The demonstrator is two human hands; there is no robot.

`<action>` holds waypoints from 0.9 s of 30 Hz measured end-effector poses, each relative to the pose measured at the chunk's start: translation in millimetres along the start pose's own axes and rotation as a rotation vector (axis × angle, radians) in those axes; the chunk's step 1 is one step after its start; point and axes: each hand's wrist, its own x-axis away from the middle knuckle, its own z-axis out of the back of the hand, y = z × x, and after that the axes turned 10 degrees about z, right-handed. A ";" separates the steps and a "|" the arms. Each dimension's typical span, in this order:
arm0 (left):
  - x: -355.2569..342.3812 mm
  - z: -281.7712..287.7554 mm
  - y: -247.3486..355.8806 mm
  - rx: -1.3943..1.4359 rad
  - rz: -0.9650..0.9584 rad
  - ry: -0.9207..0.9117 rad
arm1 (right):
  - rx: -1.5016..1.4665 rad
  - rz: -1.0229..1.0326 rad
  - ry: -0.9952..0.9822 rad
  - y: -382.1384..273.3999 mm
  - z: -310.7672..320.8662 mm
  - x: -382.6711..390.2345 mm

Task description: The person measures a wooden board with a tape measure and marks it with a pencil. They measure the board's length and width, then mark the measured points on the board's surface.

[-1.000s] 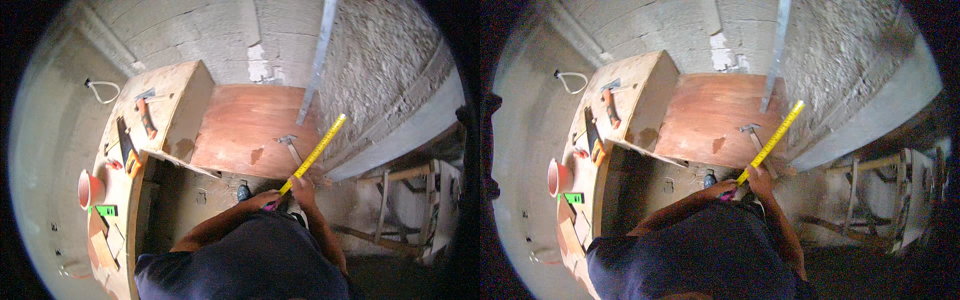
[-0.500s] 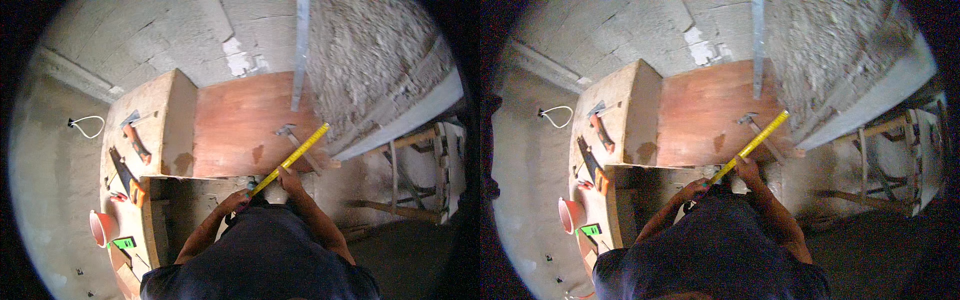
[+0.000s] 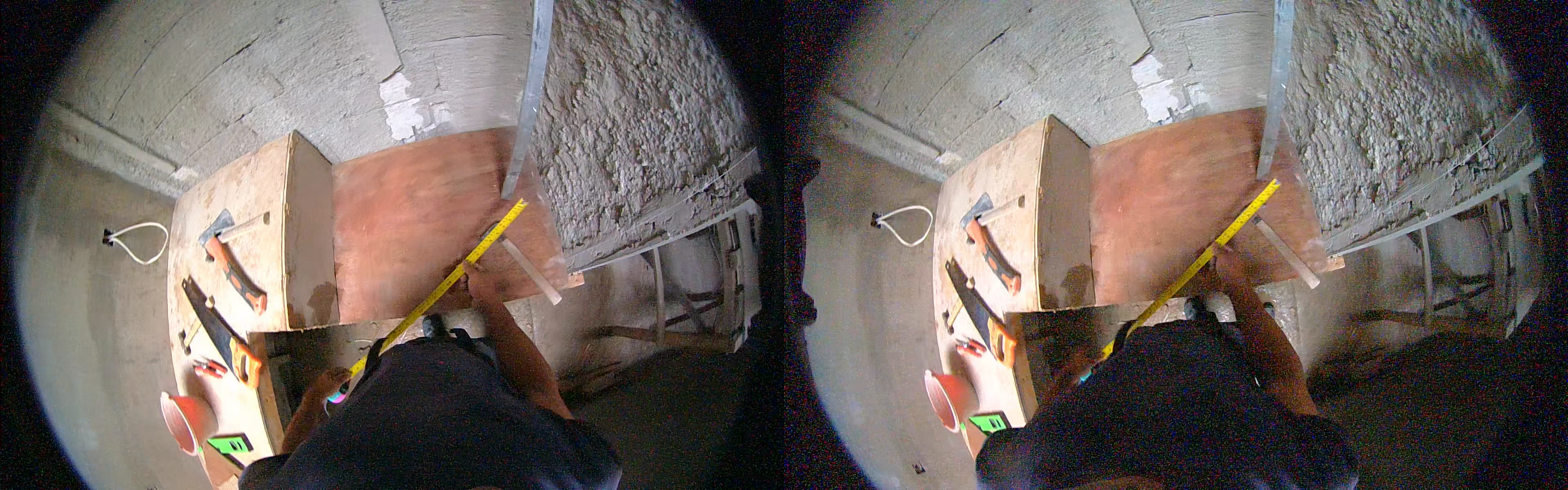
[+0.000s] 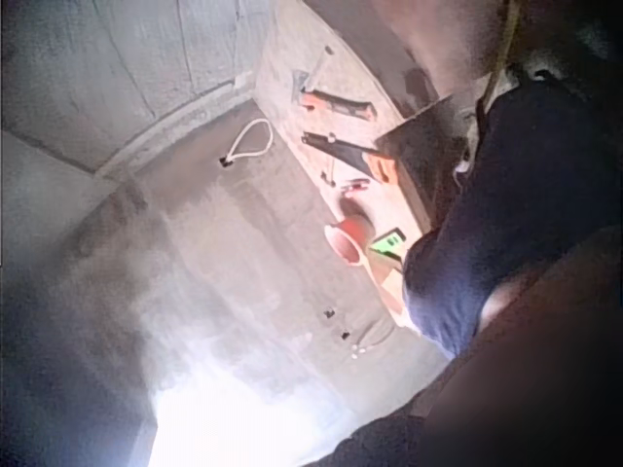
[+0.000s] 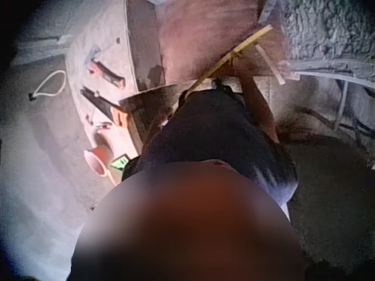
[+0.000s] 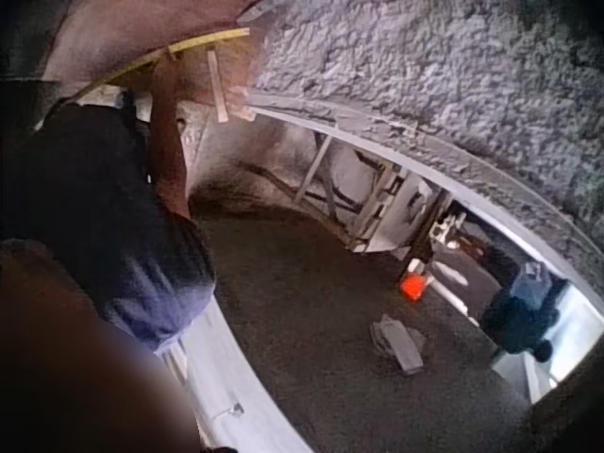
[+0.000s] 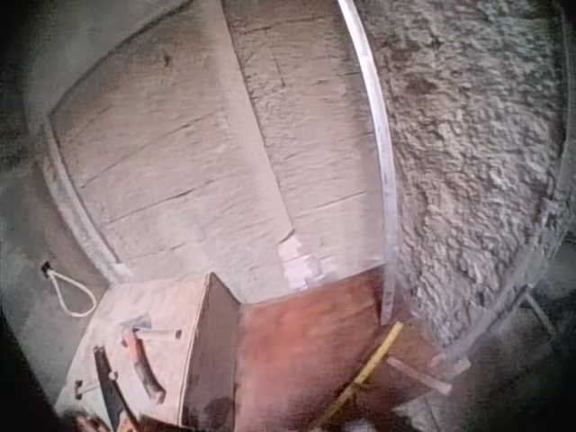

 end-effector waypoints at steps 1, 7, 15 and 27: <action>-2.1 -0.7 -12.7 -0.073 0.016 0.053 | -0.135 -0.050 0.172 11.2 -18.8 -8.0; -14.5 9.0 -45.1 -0.624 -0.244 0.297 | 0.458 0.139 0.198 24.5 -21.8 -18.8; -4.3 10.4 -30.3 -0.365 -0.350 0.277 | 0.615 0.581 0.599 -158.6 68.3 -66.5; 17.0 -62.7 8.2 0.669 -0.032 0.169 | 0.926 0.530 0.669 -352.8 68.4 -172.4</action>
